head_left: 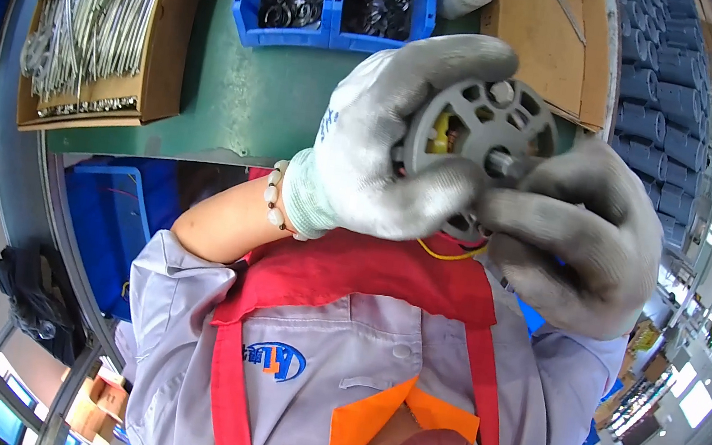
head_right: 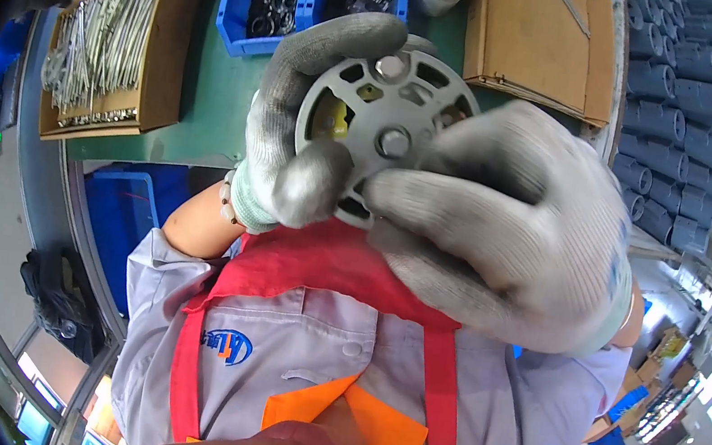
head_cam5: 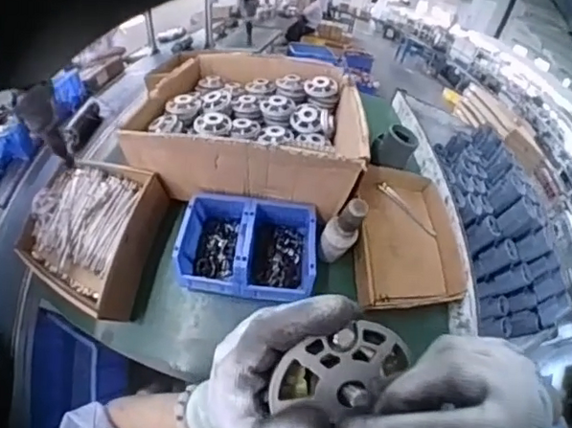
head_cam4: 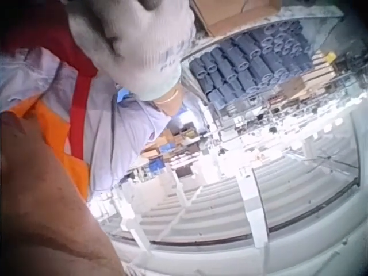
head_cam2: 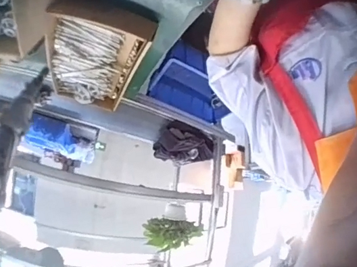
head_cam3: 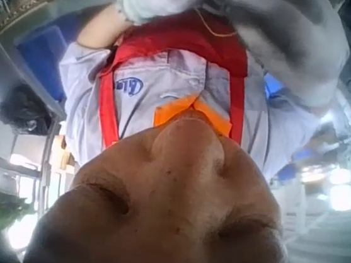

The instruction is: The person assembles electric motors by fitting rotors, housings, and end caps together, inserting long bolts, and tightening them with a power screwdriver before setting the assembled motors on the conveyor belt.

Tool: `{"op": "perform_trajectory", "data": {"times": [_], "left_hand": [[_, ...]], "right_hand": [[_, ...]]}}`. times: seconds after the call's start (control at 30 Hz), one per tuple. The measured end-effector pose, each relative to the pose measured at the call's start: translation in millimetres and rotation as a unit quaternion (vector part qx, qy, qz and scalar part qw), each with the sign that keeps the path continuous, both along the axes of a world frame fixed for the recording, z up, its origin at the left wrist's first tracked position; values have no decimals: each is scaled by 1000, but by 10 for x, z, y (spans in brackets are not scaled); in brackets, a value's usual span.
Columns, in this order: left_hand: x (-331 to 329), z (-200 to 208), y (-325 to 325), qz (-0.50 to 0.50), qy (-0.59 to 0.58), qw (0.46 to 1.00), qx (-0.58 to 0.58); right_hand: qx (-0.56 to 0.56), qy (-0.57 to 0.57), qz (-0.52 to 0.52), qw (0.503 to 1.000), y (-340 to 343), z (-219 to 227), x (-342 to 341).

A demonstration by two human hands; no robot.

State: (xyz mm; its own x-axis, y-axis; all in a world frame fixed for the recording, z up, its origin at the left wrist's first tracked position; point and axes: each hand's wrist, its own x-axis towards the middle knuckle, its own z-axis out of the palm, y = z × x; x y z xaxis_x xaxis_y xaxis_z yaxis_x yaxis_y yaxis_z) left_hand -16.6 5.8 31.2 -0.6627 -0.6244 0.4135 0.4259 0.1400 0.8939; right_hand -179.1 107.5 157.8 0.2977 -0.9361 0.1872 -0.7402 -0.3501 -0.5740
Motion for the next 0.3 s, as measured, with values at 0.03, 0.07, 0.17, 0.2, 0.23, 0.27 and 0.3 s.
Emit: {"op": "perform_trajectory", "data": {"times": [0.03,0.07,0.17,0.2,0.23,0.27,0.3], "left_hand": [[72,22,21,-71,-33,994,76],[47,9,58,-54,-37,993,99],[-93,22,184,96,1,991,88],[-105,19,151,74,26,992,99],[-102,43,142,69,25,991,110],[-103,71,127,31,17,988,153],[-75,103,98,6,4,981,195]], "right_hand": [[-24,2,-6,1000,11,-70,-7],[-71,22,10,997,48,-158,-19],[-41,-27,47,998,20,-161,-22],[-40,10,63,997,48,-145,-41],[-38,48,76,995,76,-121,-63],[-24,62,65,996,101,-97,-57],[-12,68,65,995,84,-102,-66]]}}
